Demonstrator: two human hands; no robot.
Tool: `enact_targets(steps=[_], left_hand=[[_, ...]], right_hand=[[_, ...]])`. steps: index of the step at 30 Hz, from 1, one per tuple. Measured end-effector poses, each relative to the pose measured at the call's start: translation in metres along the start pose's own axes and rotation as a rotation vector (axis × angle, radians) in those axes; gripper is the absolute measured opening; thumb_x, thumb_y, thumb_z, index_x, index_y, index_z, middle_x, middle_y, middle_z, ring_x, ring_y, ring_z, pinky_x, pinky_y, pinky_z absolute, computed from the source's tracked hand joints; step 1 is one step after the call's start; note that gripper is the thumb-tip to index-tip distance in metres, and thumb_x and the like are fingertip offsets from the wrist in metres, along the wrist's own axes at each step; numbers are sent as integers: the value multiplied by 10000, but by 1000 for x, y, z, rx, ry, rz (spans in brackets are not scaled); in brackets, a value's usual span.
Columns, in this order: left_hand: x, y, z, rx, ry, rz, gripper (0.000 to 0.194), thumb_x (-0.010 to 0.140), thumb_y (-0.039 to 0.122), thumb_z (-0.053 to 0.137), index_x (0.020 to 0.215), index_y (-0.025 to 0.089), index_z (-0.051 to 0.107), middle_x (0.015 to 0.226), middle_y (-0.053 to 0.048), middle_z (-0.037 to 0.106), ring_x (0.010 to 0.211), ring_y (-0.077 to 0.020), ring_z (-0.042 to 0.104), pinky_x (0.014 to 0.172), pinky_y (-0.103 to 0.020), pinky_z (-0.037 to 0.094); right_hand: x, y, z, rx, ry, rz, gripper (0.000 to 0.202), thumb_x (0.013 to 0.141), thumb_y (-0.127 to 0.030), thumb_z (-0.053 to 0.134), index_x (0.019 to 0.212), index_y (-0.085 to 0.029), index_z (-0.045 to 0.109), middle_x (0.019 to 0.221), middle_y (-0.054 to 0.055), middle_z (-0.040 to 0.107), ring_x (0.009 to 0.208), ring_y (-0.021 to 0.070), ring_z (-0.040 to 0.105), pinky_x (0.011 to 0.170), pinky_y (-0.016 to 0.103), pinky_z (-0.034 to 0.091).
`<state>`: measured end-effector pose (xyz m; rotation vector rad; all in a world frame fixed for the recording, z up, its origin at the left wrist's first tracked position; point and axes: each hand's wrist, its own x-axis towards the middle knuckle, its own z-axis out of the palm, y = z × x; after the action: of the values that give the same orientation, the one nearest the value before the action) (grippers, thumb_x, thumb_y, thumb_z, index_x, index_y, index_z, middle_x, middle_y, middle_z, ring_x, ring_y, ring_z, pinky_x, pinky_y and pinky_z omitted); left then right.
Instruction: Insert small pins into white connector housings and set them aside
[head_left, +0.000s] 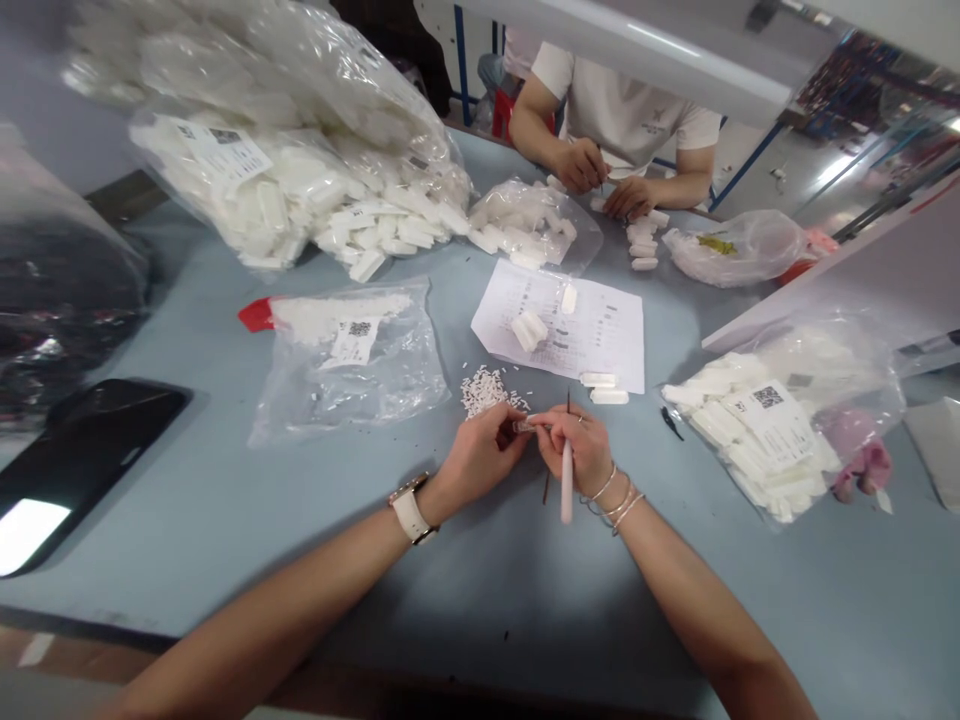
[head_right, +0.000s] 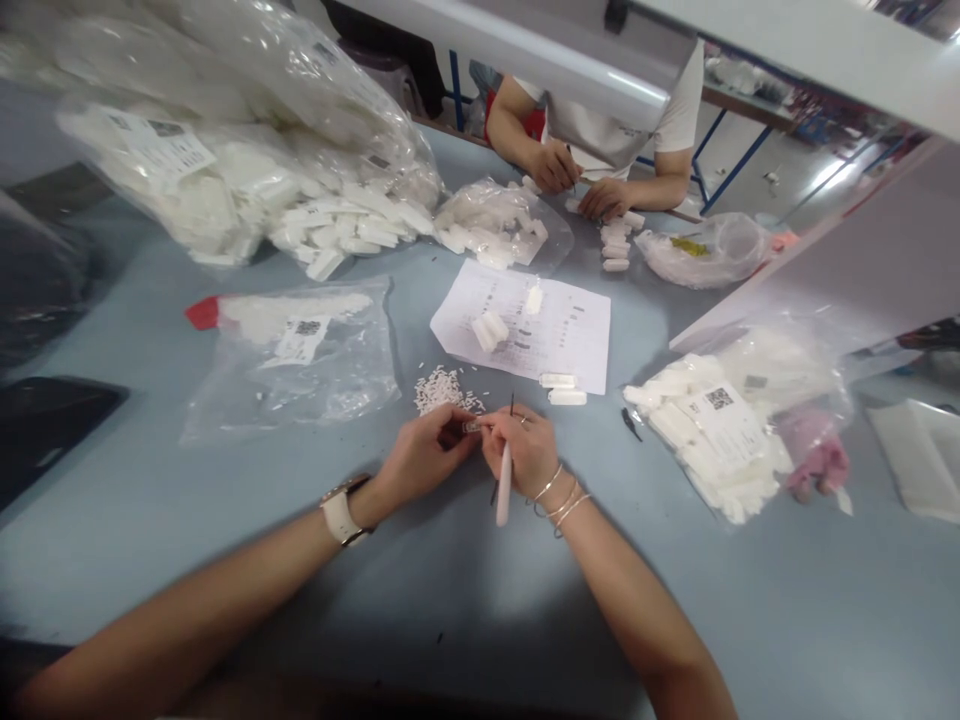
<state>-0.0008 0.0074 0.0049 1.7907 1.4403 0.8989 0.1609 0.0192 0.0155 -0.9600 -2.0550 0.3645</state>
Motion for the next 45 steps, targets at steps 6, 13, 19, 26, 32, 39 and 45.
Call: enact_targets(steps=[6, 13, 19, 26, 32, 39, 45], left_hand=[[0, -2, 0, 4, 0, -11, 102, 743, 203, 565, 839, 186, 596, 687, 5, 647, 579, -121, 572, 567, -240, 465], [-1, -2, -1, -8, -5, -4, 90, 766, 254, 561, 826, 192, 587, 674, 9, 635, 568, -118, 570, 553, -235, 462], [-1, -2, 0, 1, -2, 15, 112, 783, 298, 565, 835, 199, 572, 658, 17, 617, 548, -111, 546, 551, -232, 460], [0, 2, -2, -33, 5, 1, 93, 776, 286, 550, 798, 197, 565, 620, 26, 587, 522, -108, 538, 526, -226, 454], [-1, 2, -1, -37, 0, 1, 89, 771, 282, 555, 797, 198, 561, 609, 30, 581, 511, -108, 535, 513, -225, 450], [-1, -2, 0, -21, -6, -9, 144, 772, 325, 544, 836, 196, 563, 637, 22, 602, 528, -117, 552, 535, -237, 463], [-2, -4, 0, -23, -7, -4, 150, 780, 332, 537, 836, 195, 561, 622, 30, 587, 526, -115, 558, 538, -234, 464]], right_hand=[[-2, 3, 1, -101, -107, -125, 167, 793, -86, 499, 815, -231, 581, 757, 43, 701, 763, 185, 654, 710, 321, 561], [3, 1, -4, -50, -125, 42, 191, 807, -131, 507, 650, -240, 508, 702, 26, 691, 700, 170, 641, 665, 307, 535], [18, 34, -41, -142, 207, 403, 271, 801, -233, 518, 573, -236, 373, 766, 41, 716, 706, 183, 660, 668, 323, 514], [7, 85, -64, -119, 88, 582, 283, 724, -319, 602, 572, -228, 382, 758, 73, 708, 715, 239, 673, 618, 346, 507], [3, 94, -63, 201, 94, 693, 352, 634, -296, 693, 567, -224, 355, 779, 59, 706, 648, 186, 639, 592, 320, 511], [5, 86, -60, 372, 261, 569, 367, 661, -270, 710, 564, -217, 360, 858, 46, 695, 790, 174, 648, 755, 331, 530], [4, 82, -62, 329, 285, 571, 370, 671, -287, 711, 562, -215, 366, 856, 49, 692, 804, 186, 649, 761, 337, 528]])
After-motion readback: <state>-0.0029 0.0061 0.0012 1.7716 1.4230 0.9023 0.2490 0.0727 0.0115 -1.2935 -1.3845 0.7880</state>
